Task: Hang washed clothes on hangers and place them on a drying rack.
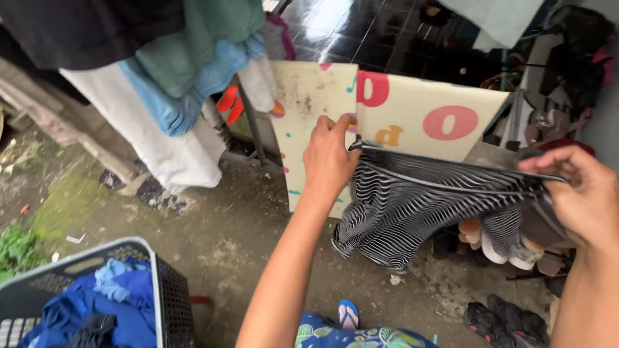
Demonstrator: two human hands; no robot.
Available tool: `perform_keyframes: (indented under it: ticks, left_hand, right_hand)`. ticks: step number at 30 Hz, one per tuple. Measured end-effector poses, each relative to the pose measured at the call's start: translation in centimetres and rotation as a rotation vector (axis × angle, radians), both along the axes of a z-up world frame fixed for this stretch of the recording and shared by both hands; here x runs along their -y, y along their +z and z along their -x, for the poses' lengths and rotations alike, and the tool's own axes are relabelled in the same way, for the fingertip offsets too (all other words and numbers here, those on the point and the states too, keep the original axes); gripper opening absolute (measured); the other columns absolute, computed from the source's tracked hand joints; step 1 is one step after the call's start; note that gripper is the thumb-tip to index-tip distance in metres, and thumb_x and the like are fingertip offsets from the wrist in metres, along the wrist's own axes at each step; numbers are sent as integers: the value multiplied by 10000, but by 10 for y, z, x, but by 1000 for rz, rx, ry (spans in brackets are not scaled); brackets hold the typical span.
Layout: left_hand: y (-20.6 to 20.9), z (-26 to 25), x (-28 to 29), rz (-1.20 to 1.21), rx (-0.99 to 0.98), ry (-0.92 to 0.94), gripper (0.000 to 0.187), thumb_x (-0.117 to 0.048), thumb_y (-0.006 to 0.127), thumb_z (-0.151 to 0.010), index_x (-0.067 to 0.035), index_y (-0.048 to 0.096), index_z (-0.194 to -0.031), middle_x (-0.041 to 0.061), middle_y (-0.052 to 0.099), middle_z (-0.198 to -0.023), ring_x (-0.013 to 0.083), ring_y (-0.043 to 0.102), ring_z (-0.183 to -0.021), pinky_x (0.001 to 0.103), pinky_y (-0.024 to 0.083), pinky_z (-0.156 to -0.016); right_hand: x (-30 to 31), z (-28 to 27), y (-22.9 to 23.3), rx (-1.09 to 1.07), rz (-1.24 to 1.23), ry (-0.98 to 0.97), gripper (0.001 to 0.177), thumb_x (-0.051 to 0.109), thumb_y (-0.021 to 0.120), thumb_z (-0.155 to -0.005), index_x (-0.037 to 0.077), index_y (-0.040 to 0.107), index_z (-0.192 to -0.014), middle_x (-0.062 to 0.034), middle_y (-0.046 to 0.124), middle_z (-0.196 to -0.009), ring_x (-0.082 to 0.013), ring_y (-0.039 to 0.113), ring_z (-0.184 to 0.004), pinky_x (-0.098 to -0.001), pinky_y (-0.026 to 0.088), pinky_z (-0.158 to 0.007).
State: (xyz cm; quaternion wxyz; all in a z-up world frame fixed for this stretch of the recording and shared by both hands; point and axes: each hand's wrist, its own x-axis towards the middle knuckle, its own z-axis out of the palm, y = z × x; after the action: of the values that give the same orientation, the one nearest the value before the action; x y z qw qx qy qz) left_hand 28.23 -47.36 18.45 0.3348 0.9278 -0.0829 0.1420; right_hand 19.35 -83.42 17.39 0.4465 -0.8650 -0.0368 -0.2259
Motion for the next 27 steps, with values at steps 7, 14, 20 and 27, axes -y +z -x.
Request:
perform_keyframes:
  ticks: [7, 14, 20, 27]
  left_hand:
    - [50, -24, 20, 238, -531, -326, 398, -79, 436, -908, -139, 672, -1223, 97, 746, -749, 155, 754, -614, 238, 565, -699]
    - [55, -59, 34, 200, -215, -390, 256, -130, 612, -752, -199, 791, -922, 5, 736, -683, 179, 712, -851, 340, 531, -792]
    - [75, -64, 40, 135, 10, -506, 187, -358, 745, -790, -174, 748, -820, 33, 725, -689, 299, 694, -753, 414, 483, -668]
    - [85, -89, 57, 317, 115, -772, 370, -160, 433, -888, -131, 737, -1097, 84, 763, -1107, 300, 693, -1055, 384, 468, -957]
  right_hand:
    - [42, 4, -17, -114, -207, -34, 286, -195, 455, -797, 39, 572, -914, -60, 591, -984, -147, 522, -970, -243, 352, -896]
    - [10, 32, 31, -220, 135, -286, 66, 112, 731, -887, 69, 718, -935, -4, 693, -912, -118, 551, -856, -260, 378, -855]
    - [-20, 42, 35, 63, -93, -649, 134, 129, 682, -1059, 142, 551, -1037, 34, 501, -841, -57, 432, -753, -226, 339, -681]
    - [-34, 70, 76, -9, -182, -285, 285, 47, 610, -902, 63, 522, -1174, -45, 553, -1045, -124, 504, -935, -243, 364, -813]
